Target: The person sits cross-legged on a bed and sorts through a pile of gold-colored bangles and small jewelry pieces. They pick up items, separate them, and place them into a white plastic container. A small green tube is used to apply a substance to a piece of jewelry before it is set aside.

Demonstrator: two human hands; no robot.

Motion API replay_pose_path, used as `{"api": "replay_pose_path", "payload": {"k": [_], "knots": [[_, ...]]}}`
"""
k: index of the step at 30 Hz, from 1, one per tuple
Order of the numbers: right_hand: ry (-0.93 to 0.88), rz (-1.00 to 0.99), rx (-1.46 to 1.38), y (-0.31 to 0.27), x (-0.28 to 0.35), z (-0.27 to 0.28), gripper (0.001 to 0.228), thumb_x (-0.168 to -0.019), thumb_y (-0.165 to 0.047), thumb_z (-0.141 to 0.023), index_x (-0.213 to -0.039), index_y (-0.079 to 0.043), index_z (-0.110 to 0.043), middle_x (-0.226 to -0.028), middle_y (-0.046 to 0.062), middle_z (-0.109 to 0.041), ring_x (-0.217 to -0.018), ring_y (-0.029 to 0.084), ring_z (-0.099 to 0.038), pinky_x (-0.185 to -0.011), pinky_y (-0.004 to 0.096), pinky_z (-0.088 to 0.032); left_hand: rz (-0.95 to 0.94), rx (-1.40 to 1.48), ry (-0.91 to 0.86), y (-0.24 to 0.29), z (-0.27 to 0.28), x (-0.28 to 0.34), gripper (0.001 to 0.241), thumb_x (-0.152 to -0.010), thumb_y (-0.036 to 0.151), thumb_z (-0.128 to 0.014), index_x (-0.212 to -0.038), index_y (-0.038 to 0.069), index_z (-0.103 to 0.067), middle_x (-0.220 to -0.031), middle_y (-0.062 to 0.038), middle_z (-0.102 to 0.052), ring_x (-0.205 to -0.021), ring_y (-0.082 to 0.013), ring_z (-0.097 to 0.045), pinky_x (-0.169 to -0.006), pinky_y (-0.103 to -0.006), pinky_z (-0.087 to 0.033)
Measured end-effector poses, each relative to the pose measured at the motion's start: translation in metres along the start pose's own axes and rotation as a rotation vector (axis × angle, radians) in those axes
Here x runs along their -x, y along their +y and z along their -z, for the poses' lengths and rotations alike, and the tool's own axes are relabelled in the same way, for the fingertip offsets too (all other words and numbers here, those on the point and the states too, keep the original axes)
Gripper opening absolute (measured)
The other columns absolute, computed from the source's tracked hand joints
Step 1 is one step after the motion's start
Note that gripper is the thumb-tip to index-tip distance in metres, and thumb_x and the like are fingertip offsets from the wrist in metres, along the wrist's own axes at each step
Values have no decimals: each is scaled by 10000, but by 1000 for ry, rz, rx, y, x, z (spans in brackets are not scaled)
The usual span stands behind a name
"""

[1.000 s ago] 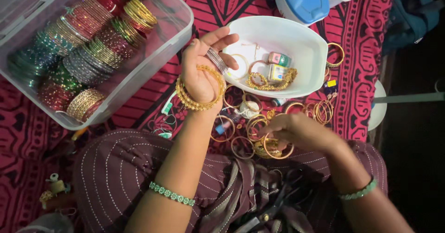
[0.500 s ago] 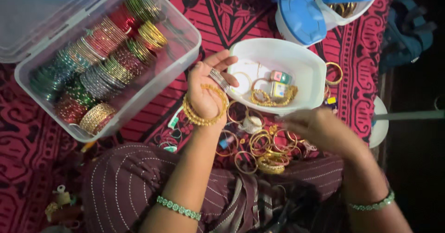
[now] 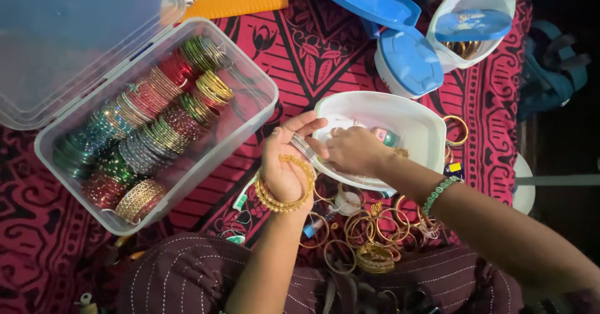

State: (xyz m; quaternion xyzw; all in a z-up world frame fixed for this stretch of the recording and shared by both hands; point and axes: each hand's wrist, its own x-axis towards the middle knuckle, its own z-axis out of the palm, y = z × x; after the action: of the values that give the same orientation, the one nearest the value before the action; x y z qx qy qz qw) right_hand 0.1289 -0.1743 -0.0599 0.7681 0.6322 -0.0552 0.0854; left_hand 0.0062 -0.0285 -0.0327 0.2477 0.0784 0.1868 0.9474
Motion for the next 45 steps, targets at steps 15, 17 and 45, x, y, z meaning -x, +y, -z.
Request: {"api": "replay_pose_path", "payload": {"k": [15, 17, 45], "knots": [[207, -562, -275, 21, 44, -1, 103, -800, -289, -717, -794, -205, -774, -842, 28, -739, -774, 278, -700, -720, 440, -556, 36, 26, 45, 1, -5, 3, 617, -1011, 447, -416, -1225, -84, -647, -1132, -231, -706, -761, -213, -626, -752, -347, -519], [115, -820, -426, 40, 57, 10, 187, -807, -386, -741, -855, -213, -797, -839, 35, -758, -704, 284, -714, -659, 447, -555, 18, 15, 50, 3, -4, 3, 623, -1004, 452, -415, -1216, -83, -654, -1119, -232, -710, -742, -218, -628, -737, -344, -514], [-63, -773, -1038, -65, 158, 99, 287, -804, -129, -637, -1039, -122, -801, -816, 20, -821, -746, 145, -735, -701, 346, -601, 38, 48, 42, 3, -8, 6, 597, -1023, 432, -418, -1215, -81, -655, -1108, -215, -715, -769, -236, -659, -766, -365, -519]]}}
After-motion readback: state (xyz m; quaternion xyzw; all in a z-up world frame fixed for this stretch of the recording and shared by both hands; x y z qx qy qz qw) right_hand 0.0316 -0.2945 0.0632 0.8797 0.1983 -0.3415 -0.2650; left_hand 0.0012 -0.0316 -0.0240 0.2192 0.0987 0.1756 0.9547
